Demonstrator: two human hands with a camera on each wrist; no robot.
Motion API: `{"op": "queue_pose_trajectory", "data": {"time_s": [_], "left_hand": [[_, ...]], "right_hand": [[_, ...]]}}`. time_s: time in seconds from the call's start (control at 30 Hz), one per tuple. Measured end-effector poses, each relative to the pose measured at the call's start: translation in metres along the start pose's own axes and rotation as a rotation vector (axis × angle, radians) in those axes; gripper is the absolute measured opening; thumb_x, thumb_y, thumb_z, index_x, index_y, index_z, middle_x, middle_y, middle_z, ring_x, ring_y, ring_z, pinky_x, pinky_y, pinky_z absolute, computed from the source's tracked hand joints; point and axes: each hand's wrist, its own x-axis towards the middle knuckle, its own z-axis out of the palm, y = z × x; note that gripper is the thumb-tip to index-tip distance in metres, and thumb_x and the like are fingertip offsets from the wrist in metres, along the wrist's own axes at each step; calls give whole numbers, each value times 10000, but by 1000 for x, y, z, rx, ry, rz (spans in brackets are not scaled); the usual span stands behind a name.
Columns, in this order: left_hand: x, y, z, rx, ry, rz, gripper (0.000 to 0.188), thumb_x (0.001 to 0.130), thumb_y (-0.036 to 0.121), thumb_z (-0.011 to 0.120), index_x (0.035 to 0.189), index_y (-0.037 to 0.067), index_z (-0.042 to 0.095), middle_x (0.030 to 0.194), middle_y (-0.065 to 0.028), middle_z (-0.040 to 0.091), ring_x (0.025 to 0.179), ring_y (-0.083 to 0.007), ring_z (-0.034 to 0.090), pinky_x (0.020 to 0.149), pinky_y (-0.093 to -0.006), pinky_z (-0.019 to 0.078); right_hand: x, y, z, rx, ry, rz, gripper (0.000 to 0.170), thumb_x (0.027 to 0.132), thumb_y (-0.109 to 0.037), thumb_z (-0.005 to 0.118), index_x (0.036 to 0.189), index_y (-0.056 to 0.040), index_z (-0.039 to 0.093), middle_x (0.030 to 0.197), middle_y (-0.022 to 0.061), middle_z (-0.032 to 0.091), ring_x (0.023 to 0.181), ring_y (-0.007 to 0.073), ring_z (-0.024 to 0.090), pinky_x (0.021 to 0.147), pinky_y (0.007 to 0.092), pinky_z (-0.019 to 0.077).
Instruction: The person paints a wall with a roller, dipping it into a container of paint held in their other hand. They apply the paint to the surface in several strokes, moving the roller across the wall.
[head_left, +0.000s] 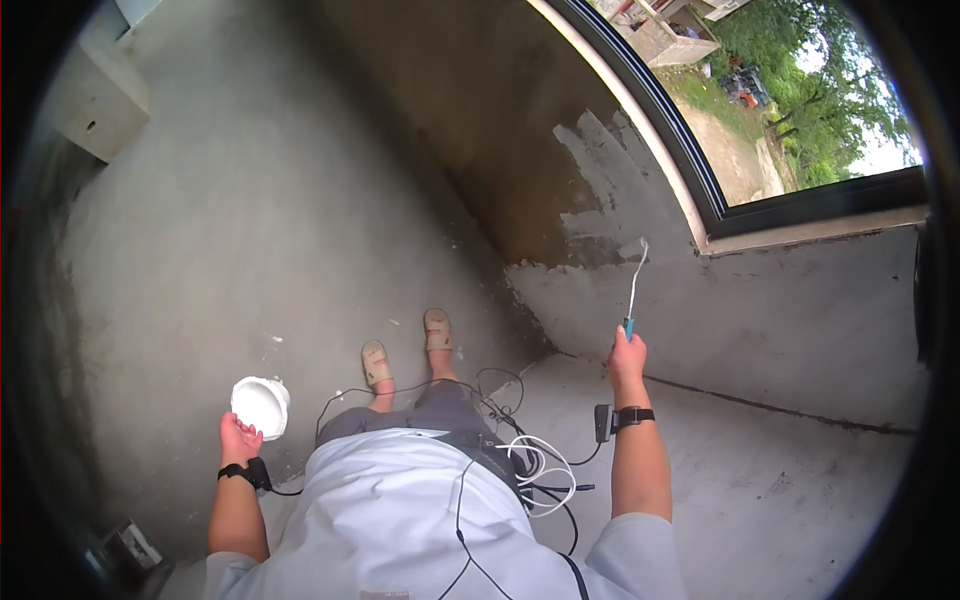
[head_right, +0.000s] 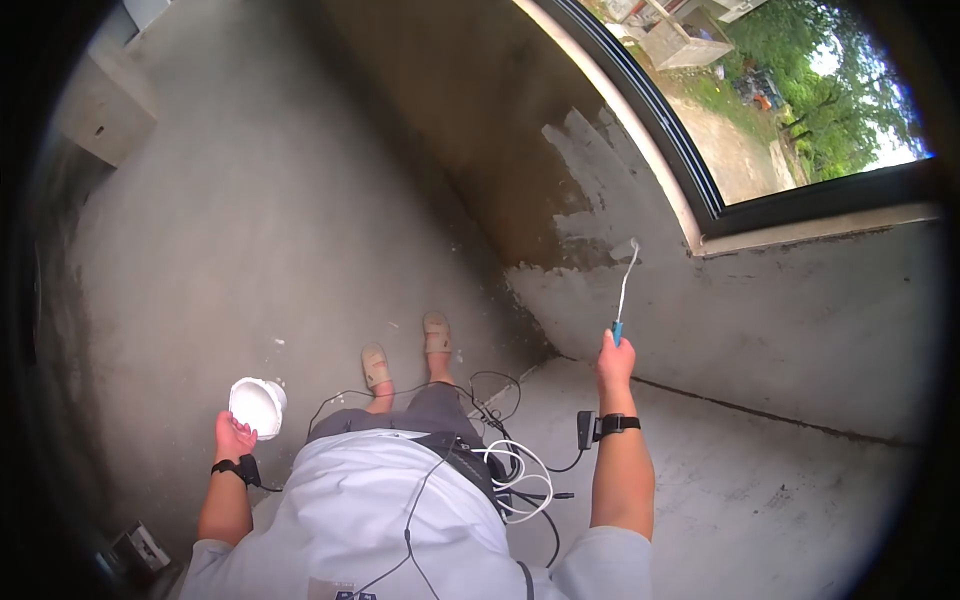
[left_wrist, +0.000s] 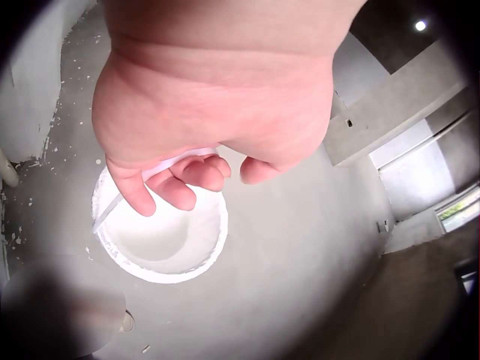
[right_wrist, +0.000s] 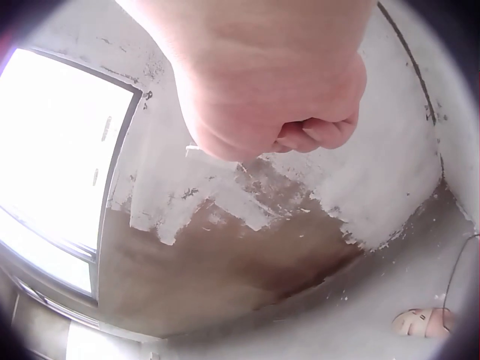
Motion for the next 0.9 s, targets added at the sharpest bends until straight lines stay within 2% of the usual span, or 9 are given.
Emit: {"op": "queue_pose_trajectory", "data": {"time_s": [0.03,0.17,0.27,0.4,0.6,0.9], "left_hand": [[-2,5,6,15,12,7,196,795,319,547,729,221,391,672,51,363,706,-139,416,741,-363,406],[1,23,20,112,-21,-6,200,799,319,548,719,220,393,646,52,359,693,-138,416,734,-363,410],[2,28,28,184,-15,-8,202,802,320,545,710,220,396,630,52,358,692,-136,418,726,-360,414],[5,26,40,242,4,-2,200,809,325,539,722,221,392,645,53,360,693,-138,418,726,-358,423],[-9,22,60,263,13,34,190,819,322,530,745,216,390,656,50,362,680,-135,415,708,-349,438],[-42,16,85,272,-71,49,179,819,313,520,747,206,395,650,51,384,671,-130,431,686,-341,450]], "right_hand": [[0,3,-4,9,-3,-16,296,941,-302,590,773,-101,451,573,-28,408,414,89,386,366,263,296],[-8,0,-17,50,8,68,286,940,-295,597,783,-99,459,583,-33,410,425,81,381,368,255,286],[-12,11,-31,40,7,43,270,940,-284,602,815,-61,513,577,-26,443,437,76,398,381,261,304],[-15,19,-35,73,-12,67,257,953,-268,591,812,-92,470,570,-42,391,425,65,352,373,233,254],[-15,36,-28,189,-37,79,257,966,-277,573,824,-95,459,603,-31,409,446,68,359,392,240,278],[-5,7,11,237,-138,96,229,974,-251,552,889,-42,514,673,11,534,486,76,452,423,235,374]]}}
